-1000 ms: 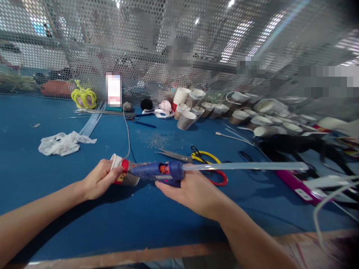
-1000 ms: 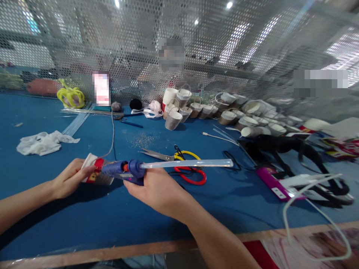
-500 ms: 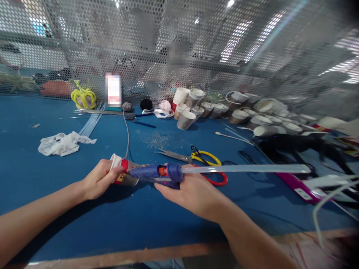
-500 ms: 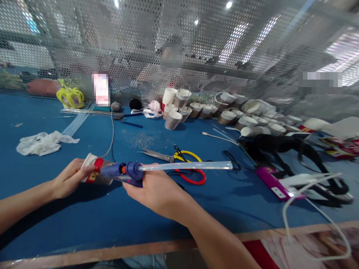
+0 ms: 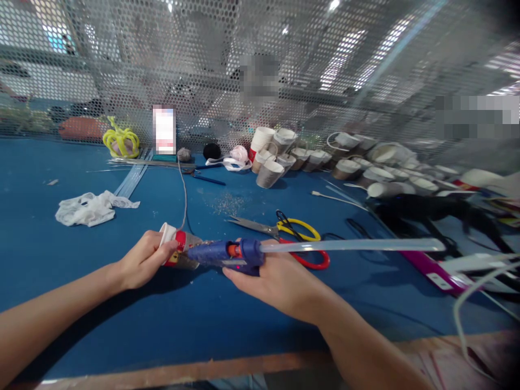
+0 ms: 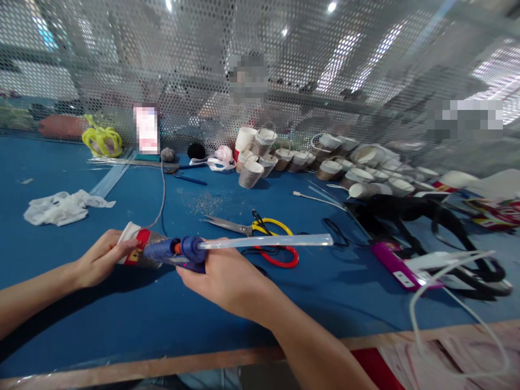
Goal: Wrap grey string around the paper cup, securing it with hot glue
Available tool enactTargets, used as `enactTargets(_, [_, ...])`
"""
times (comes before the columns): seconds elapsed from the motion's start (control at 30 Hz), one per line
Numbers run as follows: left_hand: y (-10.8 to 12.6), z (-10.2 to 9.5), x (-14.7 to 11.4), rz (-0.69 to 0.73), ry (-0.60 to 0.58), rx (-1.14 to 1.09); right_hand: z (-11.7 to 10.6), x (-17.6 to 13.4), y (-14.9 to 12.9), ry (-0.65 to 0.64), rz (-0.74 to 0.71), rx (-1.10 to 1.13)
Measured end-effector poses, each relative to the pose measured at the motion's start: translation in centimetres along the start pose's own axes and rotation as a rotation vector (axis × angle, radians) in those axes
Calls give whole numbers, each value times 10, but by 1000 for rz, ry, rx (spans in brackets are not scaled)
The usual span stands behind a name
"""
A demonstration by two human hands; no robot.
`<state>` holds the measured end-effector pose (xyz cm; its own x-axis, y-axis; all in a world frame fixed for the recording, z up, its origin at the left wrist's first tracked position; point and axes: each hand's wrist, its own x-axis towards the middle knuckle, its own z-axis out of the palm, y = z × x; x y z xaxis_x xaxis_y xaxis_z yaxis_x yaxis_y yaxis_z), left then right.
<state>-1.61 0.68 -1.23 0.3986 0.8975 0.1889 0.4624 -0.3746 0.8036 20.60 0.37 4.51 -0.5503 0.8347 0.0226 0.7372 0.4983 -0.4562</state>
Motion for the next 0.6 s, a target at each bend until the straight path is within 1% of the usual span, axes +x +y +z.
enactTargets(0.17, [2, 0, 1, -12, 15, 1, 0, -2, -1, 17, 9, -53])
enactTargets(0.27, [0, 0, 1, -22, 2, 10, -1, -2, -2, 20, -6, -83])
enactTargets(0.6, [-2, 1, 1, -86, 4, -53, 3, -2, -3, 34, -31, 46])
